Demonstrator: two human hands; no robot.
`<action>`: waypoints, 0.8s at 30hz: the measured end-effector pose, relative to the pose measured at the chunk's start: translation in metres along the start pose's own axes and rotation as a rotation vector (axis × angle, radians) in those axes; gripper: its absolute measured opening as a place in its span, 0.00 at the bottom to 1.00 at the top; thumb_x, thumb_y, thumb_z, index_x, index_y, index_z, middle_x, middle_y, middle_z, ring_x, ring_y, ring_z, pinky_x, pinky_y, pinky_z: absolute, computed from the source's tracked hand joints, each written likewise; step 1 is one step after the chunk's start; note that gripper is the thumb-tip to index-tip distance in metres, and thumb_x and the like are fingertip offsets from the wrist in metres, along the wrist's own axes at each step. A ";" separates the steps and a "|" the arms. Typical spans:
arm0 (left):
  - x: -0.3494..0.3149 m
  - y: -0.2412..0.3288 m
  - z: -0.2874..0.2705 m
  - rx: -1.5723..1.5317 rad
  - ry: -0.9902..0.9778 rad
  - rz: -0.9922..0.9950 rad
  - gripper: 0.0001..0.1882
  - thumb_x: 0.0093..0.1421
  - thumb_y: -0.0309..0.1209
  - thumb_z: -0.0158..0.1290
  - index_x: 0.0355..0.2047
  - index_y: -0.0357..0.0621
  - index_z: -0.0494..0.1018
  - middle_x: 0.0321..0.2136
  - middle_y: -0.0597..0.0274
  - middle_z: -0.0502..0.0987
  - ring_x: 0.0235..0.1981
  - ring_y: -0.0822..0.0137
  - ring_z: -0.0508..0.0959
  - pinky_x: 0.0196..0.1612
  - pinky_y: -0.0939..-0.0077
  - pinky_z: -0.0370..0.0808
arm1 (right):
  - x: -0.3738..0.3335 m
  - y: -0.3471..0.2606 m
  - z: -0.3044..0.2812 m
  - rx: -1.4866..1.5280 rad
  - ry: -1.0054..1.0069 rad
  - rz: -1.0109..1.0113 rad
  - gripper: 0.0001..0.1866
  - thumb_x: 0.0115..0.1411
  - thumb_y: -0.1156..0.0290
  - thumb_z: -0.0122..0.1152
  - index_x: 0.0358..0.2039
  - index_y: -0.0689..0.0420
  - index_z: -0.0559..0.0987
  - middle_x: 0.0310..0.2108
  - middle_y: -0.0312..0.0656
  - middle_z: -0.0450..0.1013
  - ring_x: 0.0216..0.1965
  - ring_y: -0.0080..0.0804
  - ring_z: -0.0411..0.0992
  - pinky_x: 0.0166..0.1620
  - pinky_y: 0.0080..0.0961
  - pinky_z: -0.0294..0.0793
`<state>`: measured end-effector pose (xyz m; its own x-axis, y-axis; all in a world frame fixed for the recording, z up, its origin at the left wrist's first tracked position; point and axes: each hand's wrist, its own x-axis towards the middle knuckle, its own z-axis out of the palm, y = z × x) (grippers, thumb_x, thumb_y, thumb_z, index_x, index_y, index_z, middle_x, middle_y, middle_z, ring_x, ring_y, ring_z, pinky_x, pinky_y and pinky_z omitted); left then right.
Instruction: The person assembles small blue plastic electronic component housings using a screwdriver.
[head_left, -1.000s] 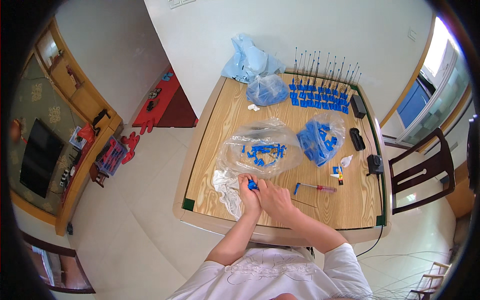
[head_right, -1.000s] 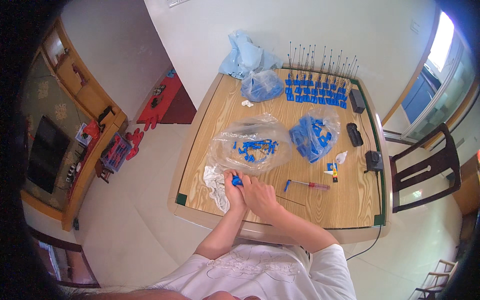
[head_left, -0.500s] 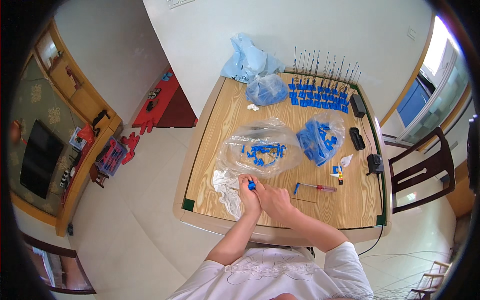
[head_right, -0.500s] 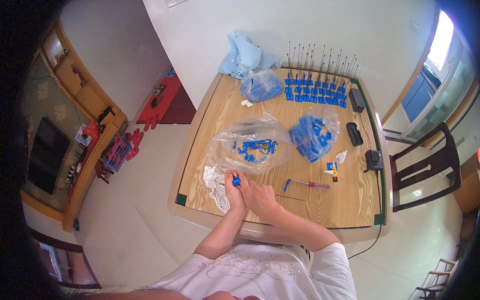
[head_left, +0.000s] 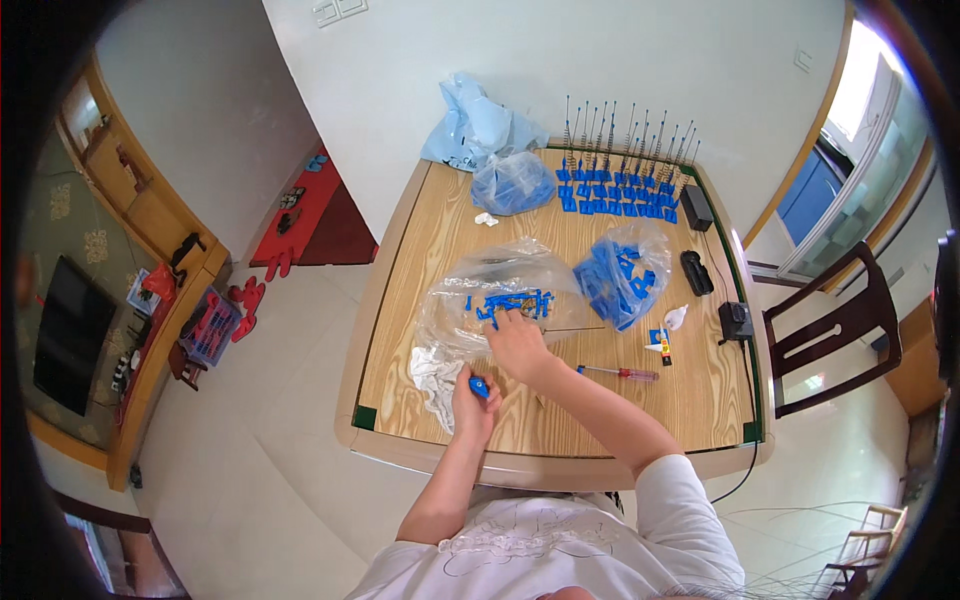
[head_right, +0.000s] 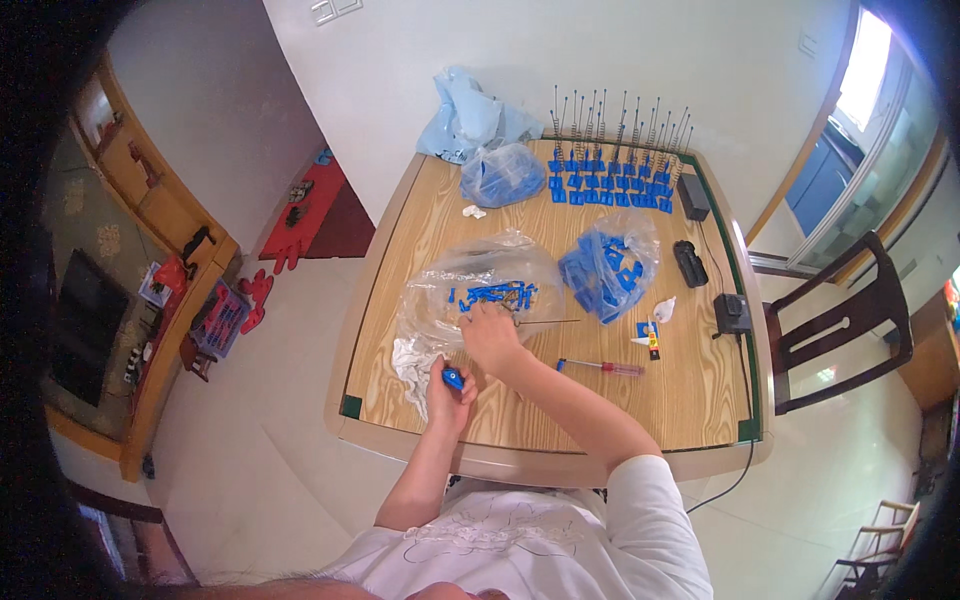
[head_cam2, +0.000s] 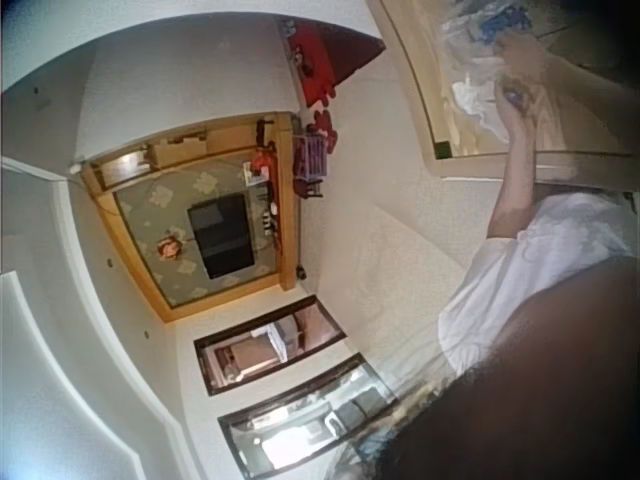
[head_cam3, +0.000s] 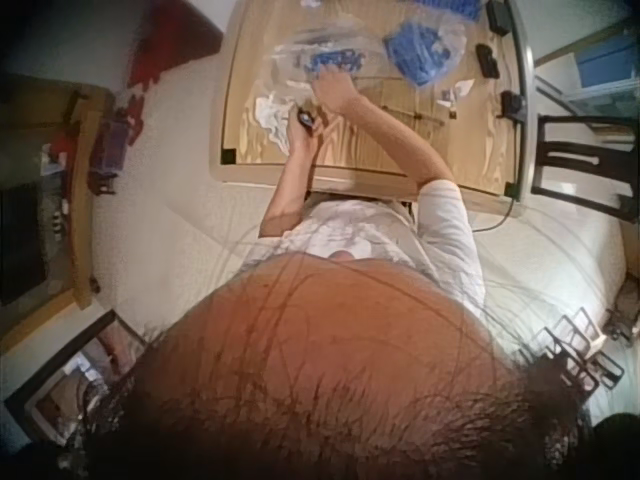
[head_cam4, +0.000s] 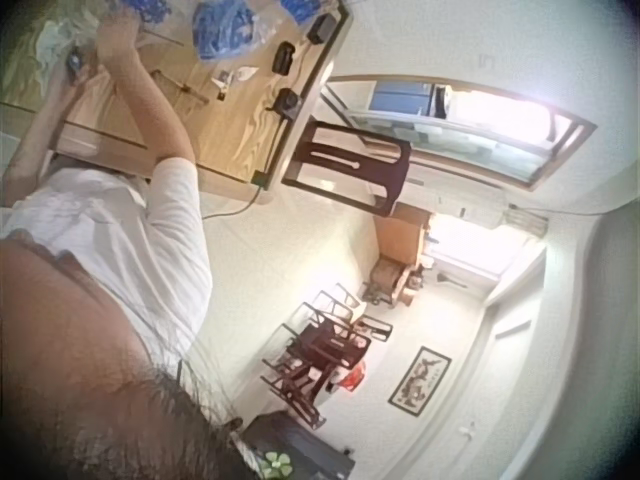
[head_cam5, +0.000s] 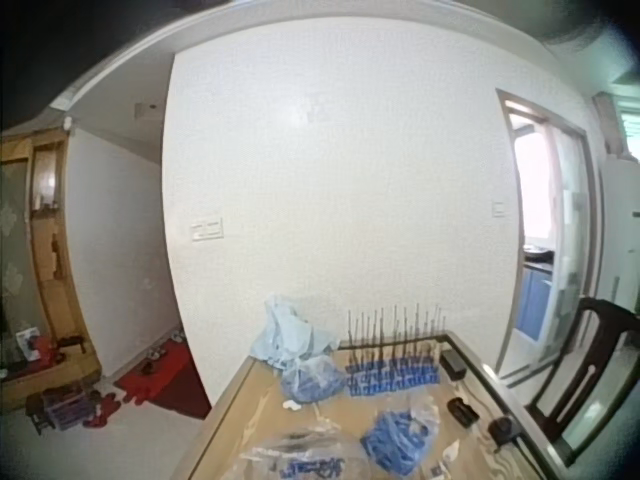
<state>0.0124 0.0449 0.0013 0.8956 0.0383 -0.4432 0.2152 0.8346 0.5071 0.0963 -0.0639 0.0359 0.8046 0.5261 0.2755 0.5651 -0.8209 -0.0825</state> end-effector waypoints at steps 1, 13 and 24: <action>-0.004 0.002 -0.001 0.058 0.033 0.021 0.14 0.66 0.46 0.43 0.30 0.51 0.64 0.20 0.63 0.66 0.16 0.72 0.63 0.14 0.82 0.53 | 0.001 -0.003 -0.002 -0.001 -0.003 -0.002 0.09 0.53 0.69 0.52 0.32 0.56 0.77 0.38 0.43 0.69 0.43 0.40 0.68 0.38 0.35 0.74; -0.005 0.000 -0.010 0.044 -0.006 -0.114 0.21 0.65 0.53 0.41 0.30 0.50 0.66 0.18 0.63 0.65 0.13 0.74 0.60 0.12 0.83 0.50 | -0.016 0.008 -0.029 1.938 -0.151 0.367 0.23 0.67 0.60 0.42 0.59 0.59 0.65 0.59 0.49 0.62 0.61 0.42 0.59 0.60 0.36 0.60; -0.007 -0.017 0.010 0.172 -0.008 -0.121 0.27 0.65 0.57 0.37 0.34 0.45 0.68 0.17 0.62 0.66 0.13 0.72 0.62 0.11 0.82 0.53 | -0.082 0.068 0.017 2.736 -0.071 0.058 0.17 0.69 0.55 0.40 0.33 0.56 0.67 0.19 0.31 0.55 0.22 0.24 0.59 0.26 0.23 0.65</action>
<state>0.0060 0.0246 0.0034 0.8621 -0.0619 -0.5030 0.3845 0.7265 0.5696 0.0719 -0.1597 -0.0082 0.7890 0.5700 0.2293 -0.4938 0.8104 -0.3155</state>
